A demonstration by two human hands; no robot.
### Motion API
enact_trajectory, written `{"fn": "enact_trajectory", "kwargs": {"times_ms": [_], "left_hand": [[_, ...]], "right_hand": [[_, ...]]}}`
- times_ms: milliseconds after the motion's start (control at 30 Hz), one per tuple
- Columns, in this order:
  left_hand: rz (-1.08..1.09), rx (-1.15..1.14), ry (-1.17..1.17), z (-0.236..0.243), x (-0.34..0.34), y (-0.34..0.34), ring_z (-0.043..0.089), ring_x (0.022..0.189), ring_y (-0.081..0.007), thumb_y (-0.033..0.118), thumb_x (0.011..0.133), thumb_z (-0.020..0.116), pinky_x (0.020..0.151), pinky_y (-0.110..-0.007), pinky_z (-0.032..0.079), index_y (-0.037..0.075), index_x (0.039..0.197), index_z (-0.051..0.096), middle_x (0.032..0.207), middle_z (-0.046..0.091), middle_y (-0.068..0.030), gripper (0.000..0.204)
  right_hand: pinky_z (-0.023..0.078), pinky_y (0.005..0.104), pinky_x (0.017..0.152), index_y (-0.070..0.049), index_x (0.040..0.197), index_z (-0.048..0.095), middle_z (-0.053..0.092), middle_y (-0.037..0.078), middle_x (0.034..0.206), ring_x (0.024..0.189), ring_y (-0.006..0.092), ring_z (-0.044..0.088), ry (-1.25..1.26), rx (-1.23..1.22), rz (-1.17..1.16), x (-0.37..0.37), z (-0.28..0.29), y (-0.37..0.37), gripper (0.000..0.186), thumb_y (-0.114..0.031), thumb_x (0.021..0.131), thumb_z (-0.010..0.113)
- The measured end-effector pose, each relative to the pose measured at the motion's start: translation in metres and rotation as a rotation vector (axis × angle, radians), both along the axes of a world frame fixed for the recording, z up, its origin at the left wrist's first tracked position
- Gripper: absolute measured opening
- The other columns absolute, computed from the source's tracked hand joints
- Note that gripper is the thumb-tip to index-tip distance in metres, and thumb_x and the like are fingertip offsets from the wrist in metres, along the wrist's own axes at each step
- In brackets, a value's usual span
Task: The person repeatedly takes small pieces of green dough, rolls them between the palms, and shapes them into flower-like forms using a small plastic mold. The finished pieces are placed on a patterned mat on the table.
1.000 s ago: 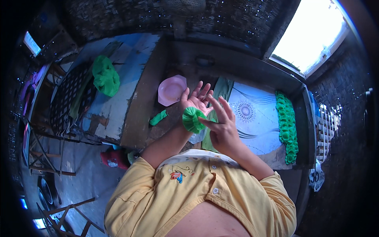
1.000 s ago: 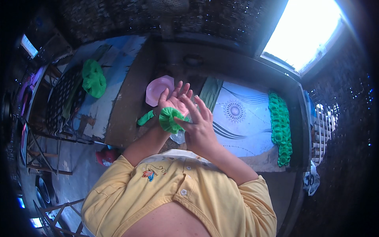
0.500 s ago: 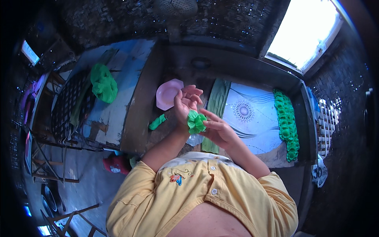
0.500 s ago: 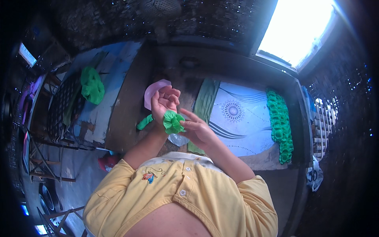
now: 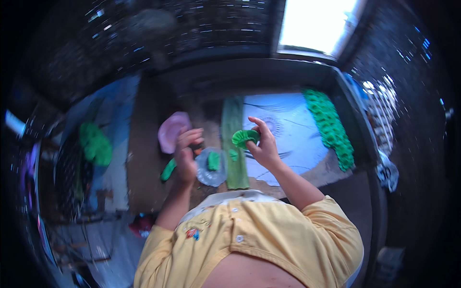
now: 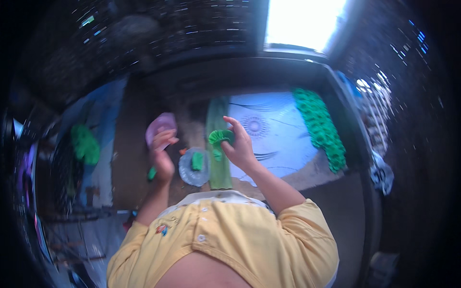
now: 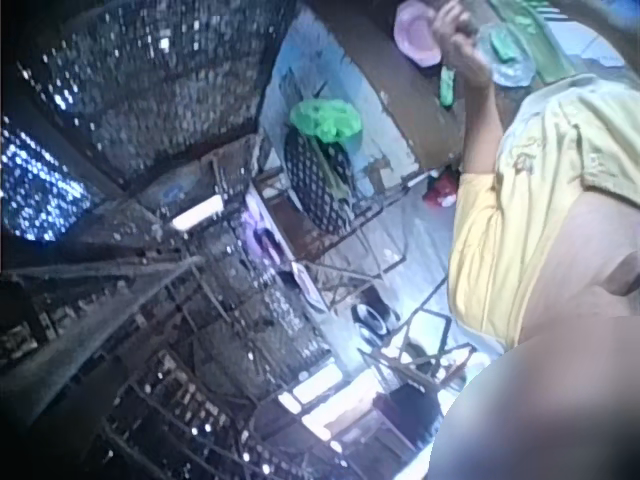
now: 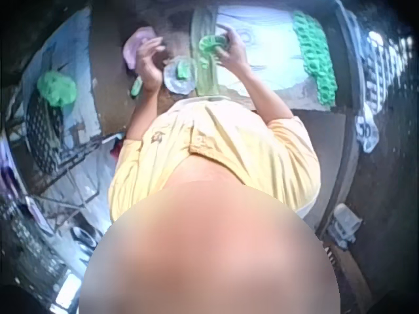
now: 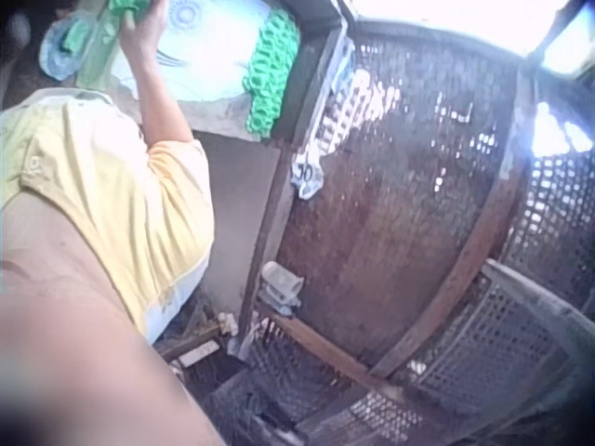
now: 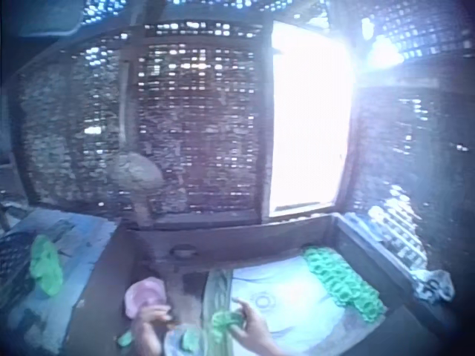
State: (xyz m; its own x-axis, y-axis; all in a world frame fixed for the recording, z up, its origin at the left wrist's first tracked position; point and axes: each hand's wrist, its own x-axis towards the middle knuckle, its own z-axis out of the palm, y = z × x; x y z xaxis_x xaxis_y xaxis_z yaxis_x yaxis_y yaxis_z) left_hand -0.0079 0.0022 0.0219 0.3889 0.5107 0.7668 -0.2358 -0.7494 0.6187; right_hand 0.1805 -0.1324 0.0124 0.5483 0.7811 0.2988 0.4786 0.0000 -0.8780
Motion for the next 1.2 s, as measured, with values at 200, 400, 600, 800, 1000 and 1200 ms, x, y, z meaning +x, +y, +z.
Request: {"fn": "enact_trajectory", "kwargs": {"times_ms": [200, 400, 600, 800, 1000, 1200], "left_hand": [[0.080, -0.158, 0.083, -0.033, -0.050, -0.003, 0.053, 0.092, -0.0225, 0.034, 0.091, 0.024, 0.104, -0.046, 0.025, -0.002, 0.105, 0.053, 0.088, 0.057, -0.0108, 0.048], [0.195, -0.308, 0.226, -0.044, -0.073, -0.011, 0.053, 0.092, -0.0226, 0.023, 0.089, 0.026, 0.104, -0.045, 0.025, -0.004, 0.105, 0.052, 0.088, 0.056, -0.0123, 0.041], [0.179, -0.243, 0.338, -0.031, -0.057, -0.017, 0.055, 0.084, -0.0197, 0.018, 0.089, 0.027, 0.104, -0.045, 0.026, -0.004, 0.103, 0.052, 0.097, 0.058, -0.0132, 0.037], [0.171, -0.172, 0.418, -0.021, -0.046, -0.024, 0.056, 0.079, -0.0196, 0.016, 0.088, 0.028, 0.103, -0.045, 0.028, -0.005, 0.100, 0.054, 0.097, 0.059, -0.0131, 0.035], [0.221, -0.218, 0.379, -0.022, -0.052, -0.027, 0.056, 0.079, -0.0185, 0.015, 0.088, 0.028, 0.103, -0.045, 0.029, -0.005, 0.101, 0.054, 0.097, 0.059, -0.0130, 0.035], [0.354, -0.353, 0.379, -0.040, -0.066, -0.021, 0.055, 0.082, -0.0173, 0.014, 0.093, 0.032, 0.093, -0.036, 0.040, -0.004, 0.105, 0.055, 0.100, 0.059, -0.0125, 0.031]], "right_hand": [[0.046, 0.0427, 0.075, -0.015, 0.129, 0.037, 0.055, 0.016, 0.096, 0.087, 0.0333, 0.056, -0.460, -0.306, -0.445, 0.153, -0.058, -0.085, 0.066, 0.000, 0.067, 0.052], [0.046, 0.0424, 0.079, -0.023, 0.137, 0.027, 0.056, 0.017, 0.099, 0.090, 0.0345, 0.056, -0.458, -0.744, -0.572, 0.258, -0.086, -0.193, 0.076, 0.001, 0.068, 0.052], [0.044, 0.0412, 0.084, -0.027, 0.141, 0.015, 0.053, 0.017, 0.102, 0.096, 0.0343, 0.054, -0.182, -0.670, -0.518, 0.292, -0.109, -0.226, 0.092, 0.002, 0.066, 0.059], [0.043, 0.0425, 0.086, -0.028, 0.141, 0.013, 0.045, 0.018, 0.112, 0.101, 0.0354, 0.051, -0.306, -0.730, -0.551, 0.304, -0.126, -0.231, 0.095, 0.001, 0.067, 0.064], [0.042, 0.0426, 0.088, -0.024, 0.140, 0.019, 0.044, 0.017, 0.111, 0.105, 0.0365, 0.047, -0.390, -0.898, -0.540, 0.311, -0.095, -0.227, 0.088, 0.002, 0.067, 0.061], [0.045, 0.0394, 0.075, -0.010, 0.114, 0.053, 0.051, 0.011, 0.086, 0.084, 0.0295, 0.053, -0.590, -0.537, -0.686, 0.297, -0.035, -0.165, 0.043, -0.002, 0.072, 0.058]]}}
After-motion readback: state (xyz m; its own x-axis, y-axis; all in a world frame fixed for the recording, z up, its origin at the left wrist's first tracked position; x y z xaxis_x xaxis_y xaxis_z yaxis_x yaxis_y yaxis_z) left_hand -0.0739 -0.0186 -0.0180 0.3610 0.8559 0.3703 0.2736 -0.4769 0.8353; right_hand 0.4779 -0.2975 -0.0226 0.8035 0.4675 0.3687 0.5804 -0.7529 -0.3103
